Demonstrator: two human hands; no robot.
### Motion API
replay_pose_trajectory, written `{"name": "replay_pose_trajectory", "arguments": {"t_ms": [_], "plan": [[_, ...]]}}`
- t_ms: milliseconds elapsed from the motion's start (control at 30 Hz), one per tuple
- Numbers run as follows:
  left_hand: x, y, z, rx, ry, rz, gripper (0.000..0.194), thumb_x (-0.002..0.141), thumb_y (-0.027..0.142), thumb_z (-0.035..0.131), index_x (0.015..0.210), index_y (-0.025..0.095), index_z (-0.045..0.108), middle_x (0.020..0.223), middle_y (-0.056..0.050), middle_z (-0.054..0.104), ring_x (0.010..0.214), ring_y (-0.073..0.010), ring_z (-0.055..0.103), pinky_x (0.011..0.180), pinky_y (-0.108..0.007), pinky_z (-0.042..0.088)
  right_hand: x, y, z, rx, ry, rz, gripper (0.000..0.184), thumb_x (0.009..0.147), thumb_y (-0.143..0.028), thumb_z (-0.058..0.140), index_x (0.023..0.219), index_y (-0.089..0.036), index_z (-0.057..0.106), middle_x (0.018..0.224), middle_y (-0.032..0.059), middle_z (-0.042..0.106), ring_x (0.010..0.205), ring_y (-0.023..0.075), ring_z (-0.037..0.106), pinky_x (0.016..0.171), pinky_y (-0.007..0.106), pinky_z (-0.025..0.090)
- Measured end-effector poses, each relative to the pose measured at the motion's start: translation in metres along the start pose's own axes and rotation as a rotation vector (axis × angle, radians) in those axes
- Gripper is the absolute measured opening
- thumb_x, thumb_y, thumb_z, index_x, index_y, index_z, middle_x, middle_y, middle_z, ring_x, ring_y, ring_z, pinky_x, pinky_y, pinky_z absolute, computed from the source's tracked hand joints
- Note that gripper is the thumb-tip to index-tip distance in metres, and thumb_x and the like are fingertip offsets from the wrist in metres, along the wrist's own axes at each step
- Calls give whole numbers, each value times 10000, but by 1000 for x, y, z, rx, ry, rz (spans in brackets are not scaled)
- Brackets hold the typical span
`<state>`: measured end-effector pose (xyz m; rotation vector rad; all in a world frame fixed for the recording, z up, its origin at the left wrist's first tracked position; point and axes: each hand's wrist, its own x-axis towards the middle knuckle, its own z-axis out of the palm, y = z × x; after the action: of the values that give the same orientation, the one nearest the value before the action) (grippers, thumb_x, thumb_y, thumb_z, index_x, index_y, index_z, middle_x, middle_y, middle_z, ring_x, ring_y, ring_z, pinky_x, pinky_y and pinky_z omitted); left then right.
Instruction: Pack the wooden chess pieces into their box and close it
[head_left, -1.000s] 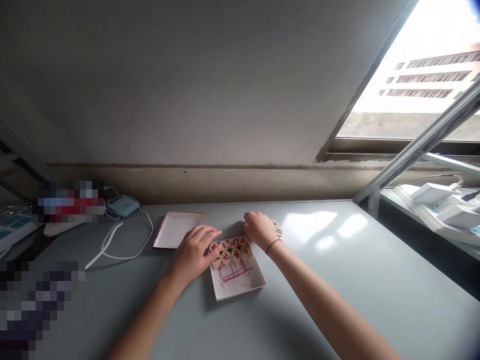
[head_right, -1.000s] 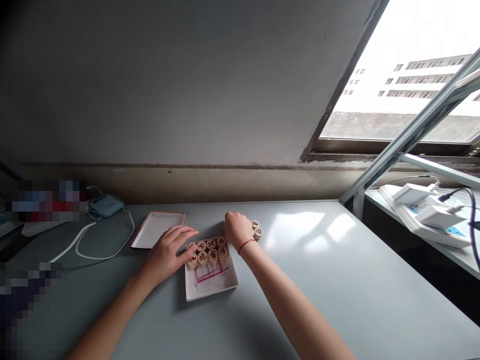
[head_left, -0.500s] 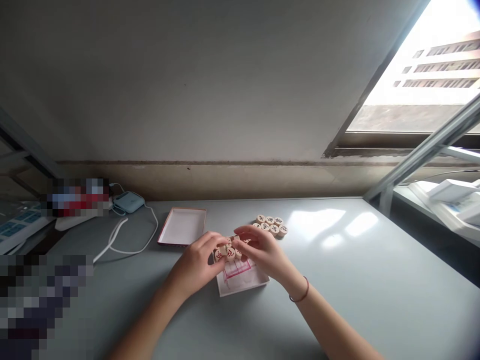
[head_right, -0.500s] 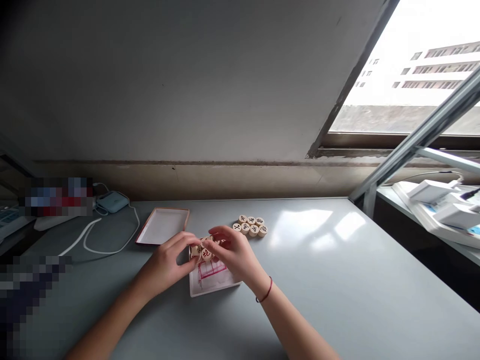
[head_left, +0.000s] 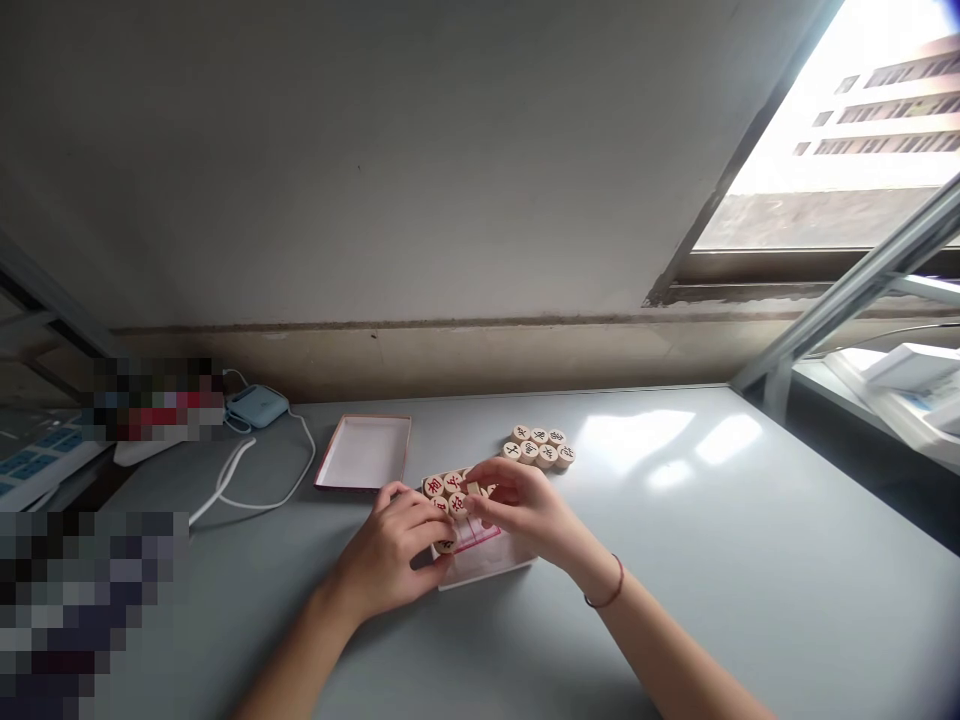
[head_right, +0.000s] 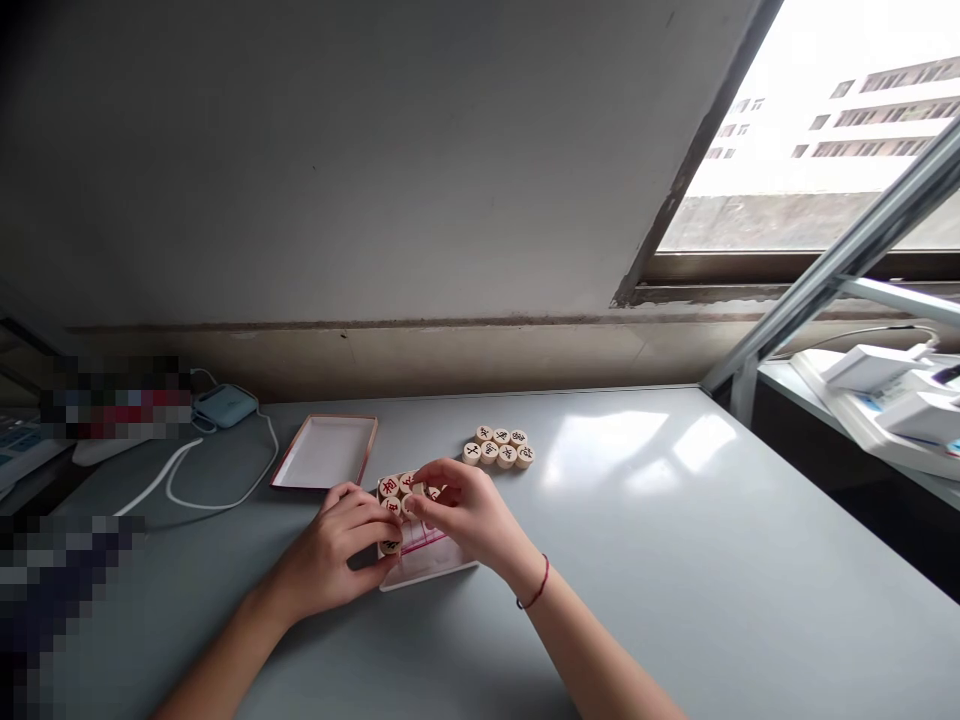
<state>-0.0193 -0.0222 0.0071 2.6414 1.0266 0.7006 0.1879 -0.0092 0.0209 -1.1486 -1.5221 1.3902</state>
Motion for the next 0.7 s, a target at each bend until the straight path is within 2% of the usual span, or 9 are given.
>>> {"name": "replay_pose_trajectory", "arguments": {"t_ms": [167,267,400,533,700], "plan": [[-5,-6,3,16,9,-14,63,790,212,627,776,251,674,964,-8,678,880,-179,553,864,-370,387,-3,2,4,-120,-15,4,227,763,-338,659,921,-178,622,906,40,642,691,115,598,589,229,511],[-6,-8,3,8,26,-8,99,807,211,611,802,259,696,948,-16,669,878,-182,541,827,-360,393,-5,1,7,-220,-29,-20,164,768,-288,640,894,-186,615,874,23,607,615,84,551,562,224,504],[-5,-6,-1,18,3,1,156,849,202,562,859,263,705,900,-15,688,843,-176,542,800,-355,382,-6,1,8,-275,-48,-87,114,763,-217,628,873,-194,613,989,35,555,642,69,553,629,234,537],[-4,-4,-2,35,-18,-24,113,840,208,572,805,236,676,870,-7,690,838,-172,551,814,-360,360,-7,0,8,-293,-86,-124,138,762,-163,610,895,-201,619,946,24,537,669,76,557,636,228,546],[-4,-6,-6,69,-18,-64,111,814,186,545,738,202,625,803,-11,645,801,-165,539,763,-327,355,-10,0,14,-459,-134,-205,307,726,-17,539,928,-220,650,979,32,552,712,89,564,647,229,531]]}}
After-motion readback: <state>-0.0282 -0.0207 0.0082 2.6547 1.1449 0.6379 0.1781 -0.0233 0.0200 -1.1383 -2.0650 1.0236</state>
